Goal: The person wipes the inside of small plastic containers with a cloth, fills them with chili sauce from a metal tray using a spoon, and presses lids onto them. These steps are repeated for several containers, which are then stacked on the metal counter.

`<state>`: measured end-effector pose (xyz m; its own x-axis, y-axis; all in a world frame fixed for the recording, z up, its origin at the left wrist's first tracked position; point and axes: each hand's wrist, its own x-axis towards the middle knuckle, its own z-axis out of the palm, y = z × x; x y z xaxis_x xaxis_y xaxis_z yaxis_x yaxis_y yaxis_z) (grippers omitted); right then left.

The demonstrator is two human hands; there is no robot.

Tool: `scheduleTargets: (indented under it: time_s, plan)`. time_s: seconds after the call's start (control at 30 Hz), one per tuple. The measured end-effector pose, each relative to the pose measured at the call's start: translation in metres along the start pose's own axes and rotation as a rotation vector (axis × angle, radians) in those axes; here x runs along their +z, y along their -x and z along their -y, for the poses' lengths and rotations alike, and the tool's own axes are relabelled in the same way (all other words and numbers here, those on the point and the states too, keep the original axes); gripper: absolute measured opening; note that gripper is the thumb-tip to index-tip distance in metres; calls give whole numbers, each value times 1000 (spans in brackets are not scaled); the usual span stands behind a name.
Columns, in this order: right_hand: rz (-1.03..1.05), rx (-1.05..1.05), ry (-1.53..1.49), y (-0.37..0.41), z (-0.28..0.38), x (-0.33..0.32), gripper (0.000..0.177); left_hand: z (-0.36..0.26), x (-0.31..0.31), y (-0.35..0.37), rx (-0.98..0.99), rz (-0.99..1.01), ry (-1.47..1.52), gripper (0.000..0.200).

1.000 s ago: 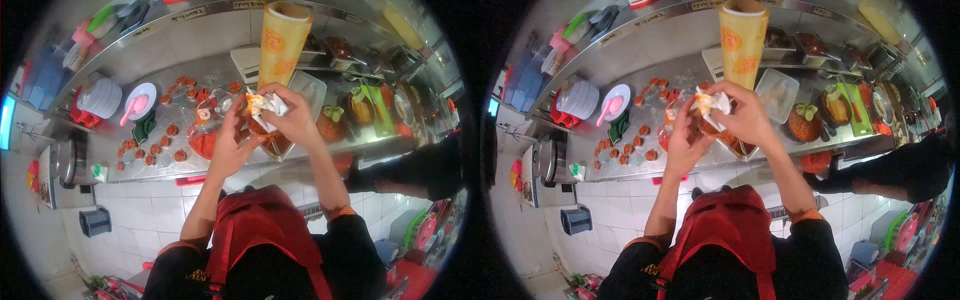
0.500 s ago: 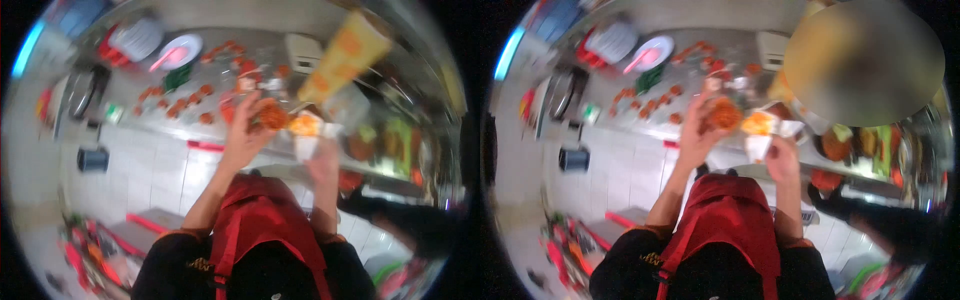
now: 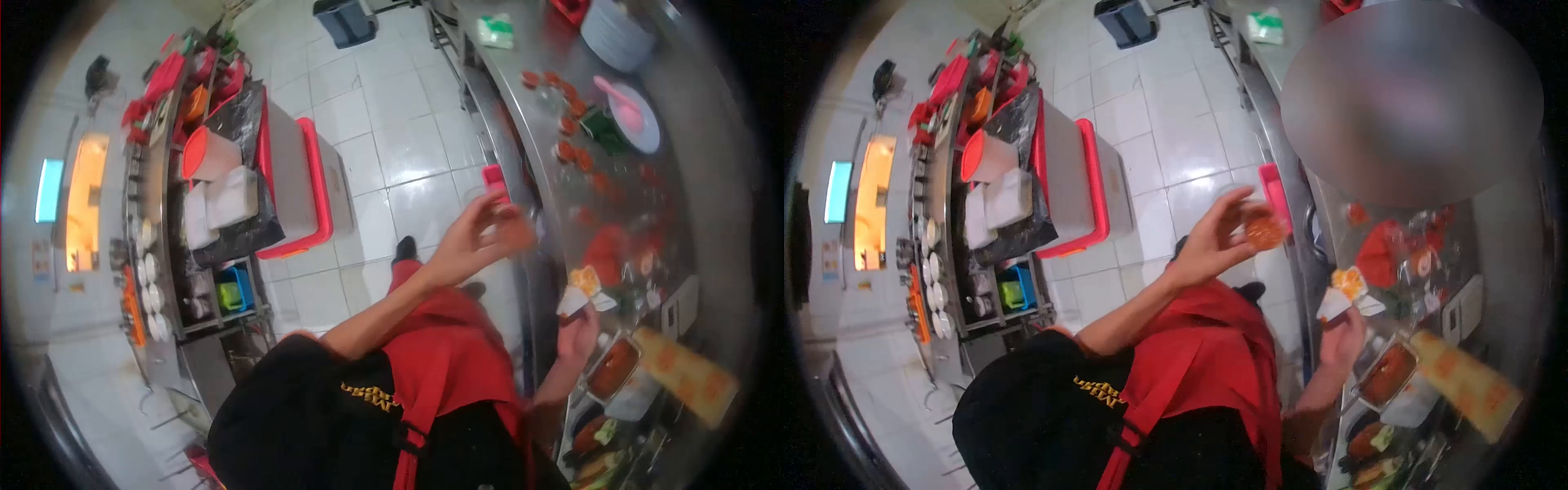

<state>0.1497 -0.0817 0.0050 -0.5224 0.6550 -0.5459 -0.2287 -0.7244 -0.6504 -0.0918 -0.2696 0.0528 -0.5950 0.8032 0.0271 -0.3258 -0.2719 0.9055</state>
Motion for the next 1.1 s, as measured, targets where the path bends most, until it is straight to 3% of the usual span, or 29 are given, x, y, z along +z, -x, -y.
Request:
scheduleTargets:
  time_s: [0.1, 0.37, 0.47, 0.5, 0.57, 0.63, 0.7, 0.73, 0.8, 0.9, 0.93, 0.97, 1.1]
  plan:
    - [177, 45, 103, -28, -36, 43, 47, -15, -64, 40, 8, -178, -31, 78]
    - [280, 29, 340, -85, -166, 241, 47, -96, -227, 104, 210, -554, -27, 79]
    - [313, 100, 372, -139, -212, 242, 42, -135, -273, 100, 321, -685, -126, 83]
    - [326, 109, 384, -148, -214, 254, 42, -151, -288, 93, 328, -703, -123, 83]
    - [260, 351, 56, -159, -225, 269, 42, -175, -314, 79, 410, -703, -227, 81]
    - [292, 352, 58, -168, -226, 288, 46, -192, -340, 58, 422, -711, -205, 82]
    - [197, 388, -212, -166, -215, 330, 44, -203, -363, 32, 426, -667, -148, 82]
    - [209, 419, -198, -179, -217, 340, 44, -202, -376, 16, 423, -664, -162, 82]
    - [228, 344, -242, -217, -217, 356, 42, -205, -395, -14, 400, -681, -139, 83]
    - [387, 379, -125, -316, -227, 365, 39, -204, -424, -63, 402, -658, -58, 83]
    - [356, 369, -75, -344, -228, 375, 35, -204, -435, -79, 406, -679, -56, 81]
    - [271, 410, -111, -357, -225, 405, 33, -202, -439, -93, 399, -695, -40, 80]
    - [506, 201, 258, -386, -213, 544, 41, -221, -471, -142, 443, -777, 0, 80]
